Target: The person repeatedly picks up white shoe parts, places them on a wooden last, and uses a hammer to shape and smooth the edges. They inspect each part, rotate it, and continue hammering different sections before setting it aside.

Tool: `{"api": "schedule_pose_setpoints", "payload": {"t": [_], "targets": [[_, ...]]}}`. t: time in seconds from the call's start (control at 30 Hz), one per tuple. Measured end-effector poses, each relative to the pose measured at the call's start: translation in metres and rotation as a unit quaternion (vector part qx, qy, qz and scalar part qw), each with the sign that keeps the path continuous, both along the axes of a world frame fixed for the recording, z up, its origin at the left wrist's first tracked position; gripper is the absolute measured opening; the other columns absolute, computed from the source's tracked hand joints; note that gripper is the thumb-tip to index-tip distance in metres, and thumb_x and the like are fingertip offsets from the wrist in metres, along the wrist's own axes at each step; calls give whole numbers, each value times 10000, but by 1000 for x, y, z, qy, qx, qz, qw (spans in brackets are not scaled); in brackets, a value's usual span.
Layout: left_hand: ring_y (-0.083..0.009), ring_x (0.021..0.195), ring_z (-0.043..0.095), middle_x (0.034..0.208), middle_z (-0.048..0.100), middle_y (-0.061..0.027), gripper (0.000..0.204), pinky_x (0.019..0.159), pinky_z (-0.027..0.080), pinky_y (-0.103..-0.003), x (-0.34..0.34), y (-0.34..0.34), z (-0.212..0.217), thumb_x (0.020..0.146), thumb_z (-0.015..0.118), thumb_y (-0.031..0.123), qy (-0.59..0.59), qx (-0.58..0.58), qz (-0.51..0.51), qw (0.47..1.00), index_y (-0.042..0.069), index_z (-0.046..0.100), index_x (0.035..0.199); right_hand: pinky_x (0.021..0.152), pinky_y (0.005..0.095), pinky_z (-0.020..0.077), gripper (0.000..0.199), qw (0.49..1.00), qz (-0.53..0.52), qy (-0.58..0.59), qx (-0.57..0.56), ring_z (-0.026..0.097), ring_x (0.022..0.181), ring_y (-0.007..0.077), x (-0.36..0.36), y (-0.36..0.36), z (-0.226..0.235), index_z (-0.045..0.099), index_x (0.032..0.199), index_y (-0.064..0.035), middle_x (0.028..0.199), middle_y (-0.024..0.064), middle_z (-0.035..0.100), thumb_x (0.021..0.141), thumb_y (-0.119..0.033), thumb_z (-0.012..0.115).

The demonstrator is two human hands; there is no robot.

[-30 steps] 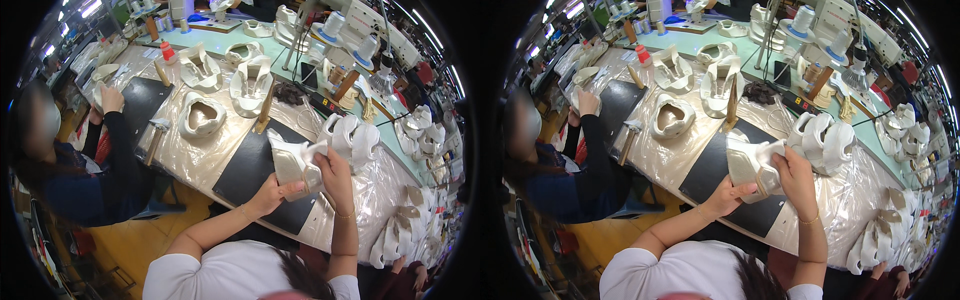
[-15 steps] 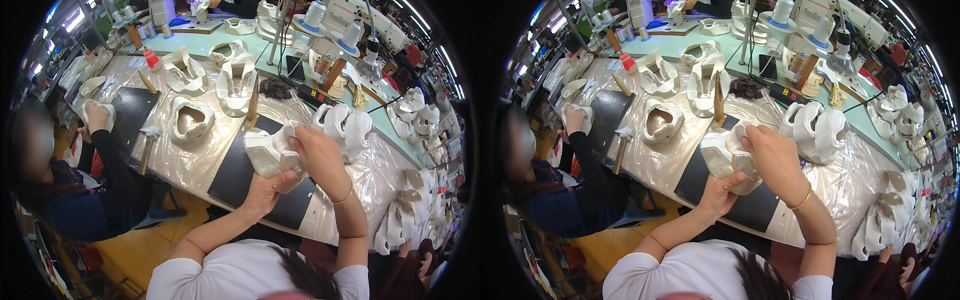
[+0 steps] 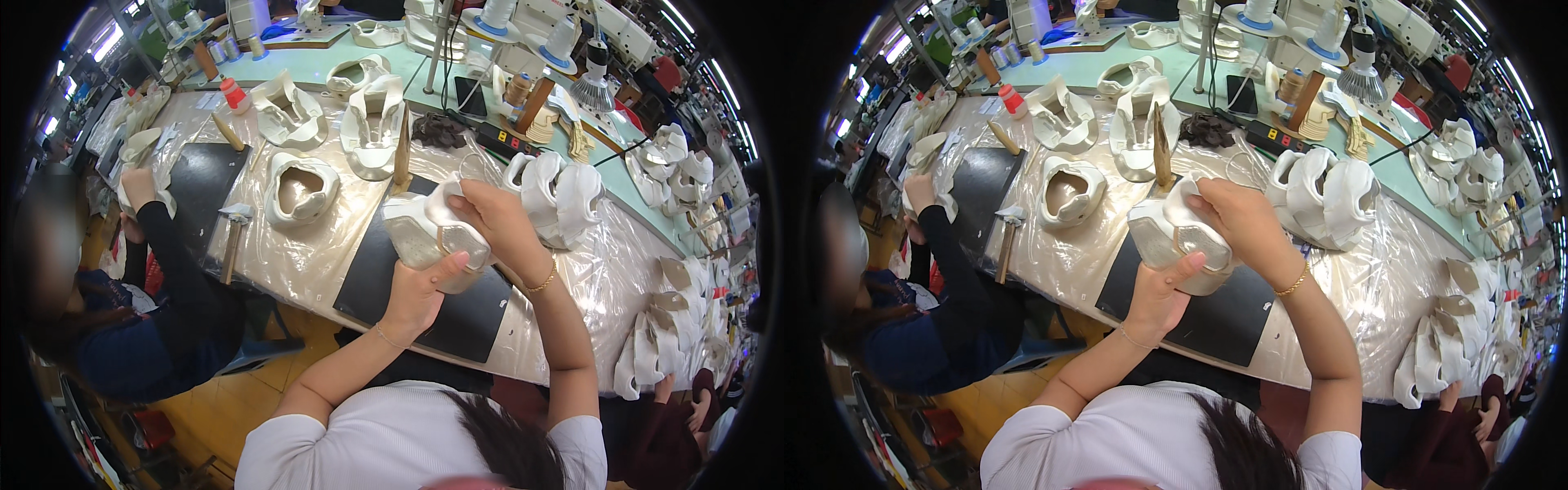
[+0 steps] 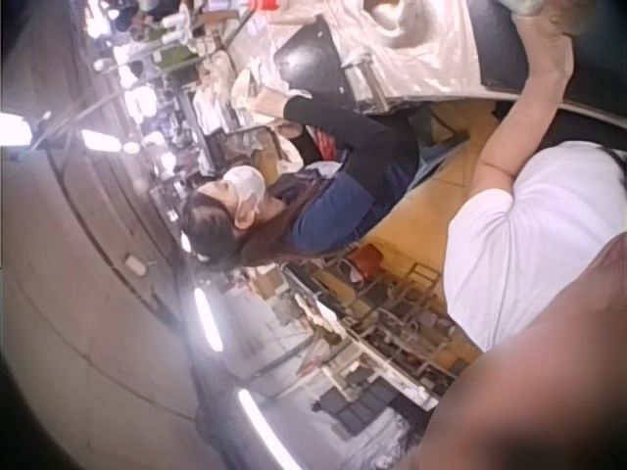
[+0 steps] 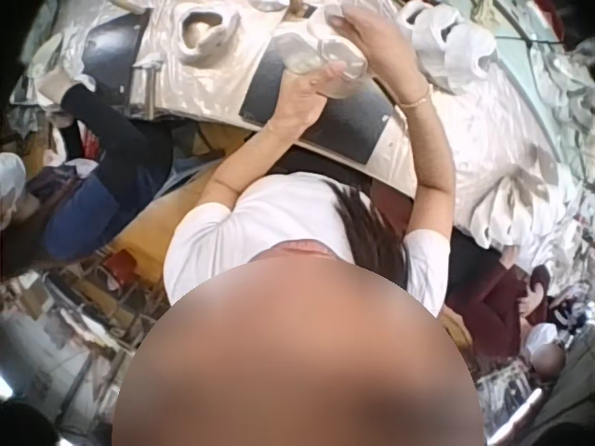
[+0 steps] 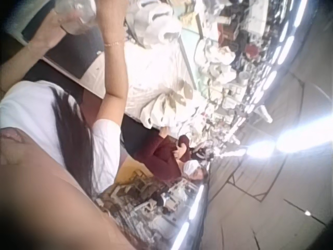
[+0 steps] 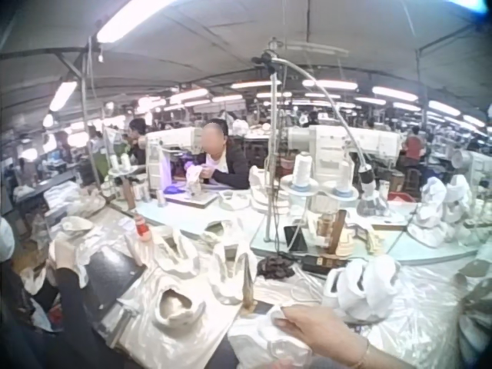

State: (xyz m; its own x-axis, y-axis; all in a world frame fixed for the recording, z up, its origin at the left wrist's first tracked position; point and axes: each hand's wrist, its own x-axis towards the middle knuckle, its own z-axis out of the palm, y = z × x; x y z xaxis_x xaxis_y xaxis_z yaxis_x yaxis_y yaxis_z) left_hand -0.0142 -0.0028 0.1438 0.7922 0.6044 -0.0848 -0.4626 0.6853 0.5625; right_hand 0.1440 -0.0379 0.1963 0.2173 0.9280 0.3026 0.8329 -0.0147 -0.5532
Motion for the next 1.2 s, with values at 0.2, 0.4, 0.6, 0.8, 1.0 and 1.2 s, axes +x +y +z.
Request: {"api": "schedule_pose_setpoints", "payload": {"t": [0.2,0.4,0.6,0.8,1.0,1.2], "targets": [[-175,1143,579,1261,582,-61,556,970,479,-344,2,2,9,853,724,8,-29,-28,8,999,35,475,1349,620,428,472,200,997,-18,-75,25,613,729,344,-4,4,-1,549,880,-75,792,121,600,942,-262,588],[-188,1145,579,1252,581,-71,579,968,483,-358,-1,10,12,848,725,6,3,-7,-24,1000,36,460,1361,603,438,475,204,995,-19,-91,28,617,691,348,-3,6,-1,560,884,-73,766,127,607,946,-267,582],[-184,1125,588,1220,594,-69,556,954,493,-356,-1,13,10,837,726,-7,-5,14,-18,1000,27,478,1334,572,426,488,173,994,-33,-97,29,621,658,322,-8,5,-5,571,900,-80,753,109,604,941,-248,589],[-177,1099,599,1189,608,-64,552,941,503,-339,-1,19,2,834,726,-16,-16,24,-32,999,38,481,1326,561,407,485,161,994,-25,-106,30,634,697,295,-8,2,-17,562,948,-108,766,85,600,943,-268,565],[-177,1095,607,1208,607,-72,550,941,505,-338,6,19,4,834,722,-24,-6,61,10,998,34,486,1328,594,432,475,199,999,-39,-13,-21,626,712,337,1,16,-24,574,1000,-101,784,95,597,926,-285,592],[-203,1088,621,1183,631,-89,514,947,505,-343,13,36,11,843,706,-28,-32,66,85,994,15,507,1315,721,344,506,421,969,-162,-11,186,639,855,216,17,-8,26,658,1142,-54,960,94,655,763,-164,804]]}}
